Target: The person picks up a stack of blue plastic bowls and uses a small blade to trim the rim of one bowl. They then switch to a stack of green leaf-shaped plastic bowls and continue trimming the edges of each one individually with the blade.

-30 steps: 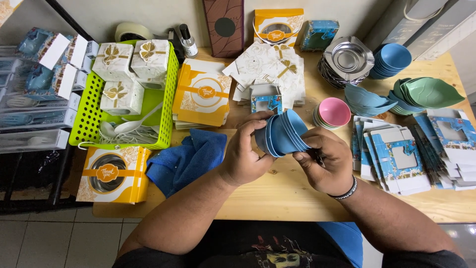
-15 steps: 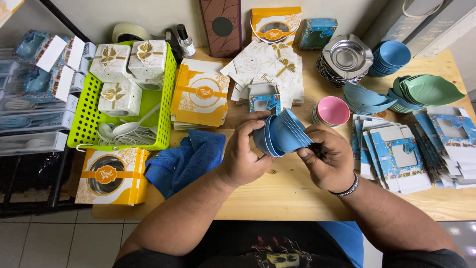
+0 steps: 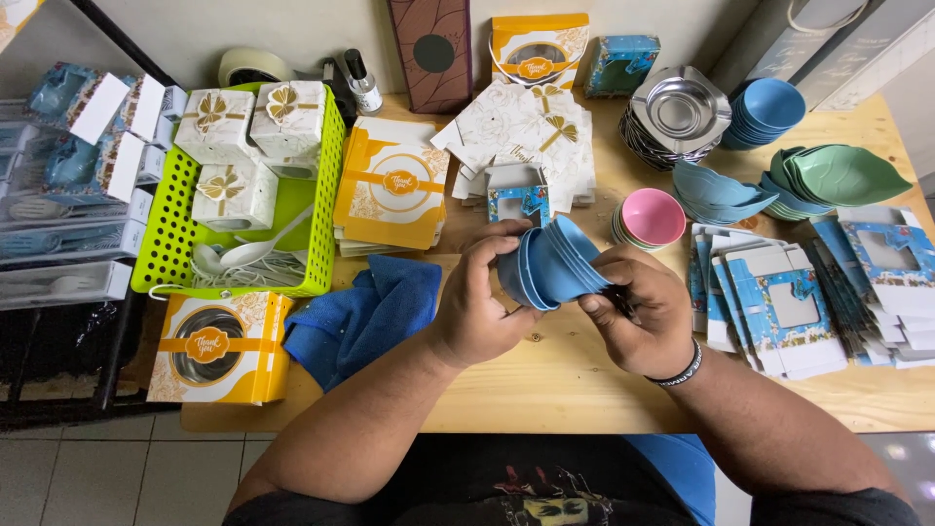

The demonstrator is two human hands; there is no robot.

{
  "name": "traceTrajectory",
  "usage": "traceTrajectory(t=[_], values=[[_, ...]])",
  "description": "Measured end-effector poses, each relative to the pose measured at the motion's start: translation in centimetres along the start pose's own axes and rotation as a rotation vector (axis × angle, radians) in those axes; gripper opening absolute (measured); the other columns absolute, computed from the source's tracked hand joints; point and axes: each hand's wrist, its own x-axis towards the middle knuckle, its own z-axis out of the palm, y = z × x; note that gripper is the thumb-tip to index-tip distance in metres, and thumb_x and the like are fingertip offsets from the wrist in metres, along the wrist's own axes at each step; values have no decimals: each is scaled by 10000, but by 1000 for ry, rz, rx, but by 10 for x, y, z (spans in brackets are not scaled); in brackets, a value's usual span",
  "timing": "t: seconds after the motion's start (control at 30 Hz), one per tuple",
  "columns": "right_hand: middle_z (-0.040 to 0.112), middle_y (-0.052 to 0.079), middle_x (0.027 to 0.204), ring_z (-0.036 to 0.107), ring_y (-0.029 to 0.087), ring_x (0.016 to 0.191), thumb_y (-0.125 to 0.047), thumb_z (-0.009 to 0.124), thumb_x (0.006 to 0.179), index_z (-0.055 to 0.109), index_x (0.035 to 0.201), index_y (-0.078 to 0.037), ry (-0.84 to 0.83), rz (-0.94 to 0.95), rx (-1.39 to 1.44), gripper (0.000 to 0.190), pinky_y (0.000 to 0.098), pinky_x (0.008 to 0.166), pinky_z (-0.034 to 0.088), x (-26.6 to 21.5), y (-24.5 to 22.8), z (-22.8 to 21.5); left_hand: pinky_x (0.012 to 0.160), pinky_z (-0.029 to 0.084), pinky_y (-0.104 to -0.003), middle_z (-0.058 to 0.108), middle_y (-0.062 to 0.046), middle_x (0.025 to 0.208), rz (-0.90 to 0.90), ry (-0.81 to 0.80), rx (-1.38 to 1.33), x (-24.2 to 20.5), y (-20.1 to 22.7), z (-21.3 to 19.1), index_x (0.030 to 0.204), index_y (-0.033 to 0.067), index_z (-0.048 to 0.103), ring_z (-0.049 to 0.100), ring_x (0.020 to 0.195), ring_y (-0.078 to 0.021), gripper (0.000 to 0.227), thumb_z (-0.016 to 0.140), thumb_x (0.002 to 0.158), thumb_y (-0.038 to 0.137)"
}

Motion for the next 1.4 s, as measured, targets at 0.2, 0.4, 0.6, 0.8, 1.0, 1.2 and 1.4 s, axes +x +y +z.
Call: traceTrajectory(t=[0.2, 0.4, 0.6, 0.8, 1.0, 1.2, 1.4], values=[[621, 142, 885, 573, 233, 800, -6, 702, 990, 667, 983, 10, 89, 24, -140, 39, 371, 760, 458, 5, 15, -61, 1023, 522, -496, 511, -254, 1364, -163, 24, -250, -16, -20, 9, 1311, -13, 373, 554, 1287, -428, 755, 886, 777, 137], [592, 142, 832, 545, 342, 736, -227, 822, 1060, 644, 882, -10, -6, 255, -1234, 333, 483, 637, 394, 69, 69, -190, 1105, 485, -377, 456, -203, 1448, -417, -65, -297, -17, -17, 2, 1436, 45, 309, 525, 1329, -288, 838, 846, 798, 129], [577, 110, 836, 560, 324, 724, -266, 819, 1119, 641, 838, -35, -96, 274, -1449, 405, 430, 505, 418, 82, 144, -250, 1083, 496, -368, 470, -218, 1471, -429, -157, -245, -15, -17, 0, 1492, 68, 303, 552, 1319, -300, 851, 817, 820, 157], [669, 162, 1217, 696, 395, 878, -403, 820, 998, 817, 1265, -73, -121, 301, -1400, 424, 502, 591, 579, 94, 135, -224, 1115, 469, -357, 421, -204, 1498, -487, -146, -309, -15, -26, -1, 1509, 70, 304, 522, 1331, -279, 835, 799, 840, 146], [703, 137, 1187, 657, 273, 847, -206, 826, 929, 700, 1283, -42, -153, 369, -786, 410, 416, 705, 518, 79, 44, -122, 1138, 474, -401, 445, -252, 1495, -395, -238, -158, -14, -19, -3, 1502, 83, 339, 518, 1372, -358, 853, 833, 809, 135], [678, 314, 1149, 692, 562, 973, -465, 819, 741, 548, 1405, 6, -464, 336, -481, 858, 639, 797, 579, 48, -56, -4, 1025, 561, -442, 554, -187, 1329, -144, -259, -27, -15, -15, 7, 1352, 13, 474, 621, 1233, -381, 811, 910, 703, 226], [706, 259, 1046, 711, 504, 898, -372, 844, 680, 559, 1436, -52, -323, 373, -482, 869, 576, 718, 593, 35, -33, 3, 955, 598, -408, 585, -186, 1336, -118, -219, 49, -14, -13, 11, 1406, 1, 461, 655, 1194, -359, 855, 920, 718, 218]])
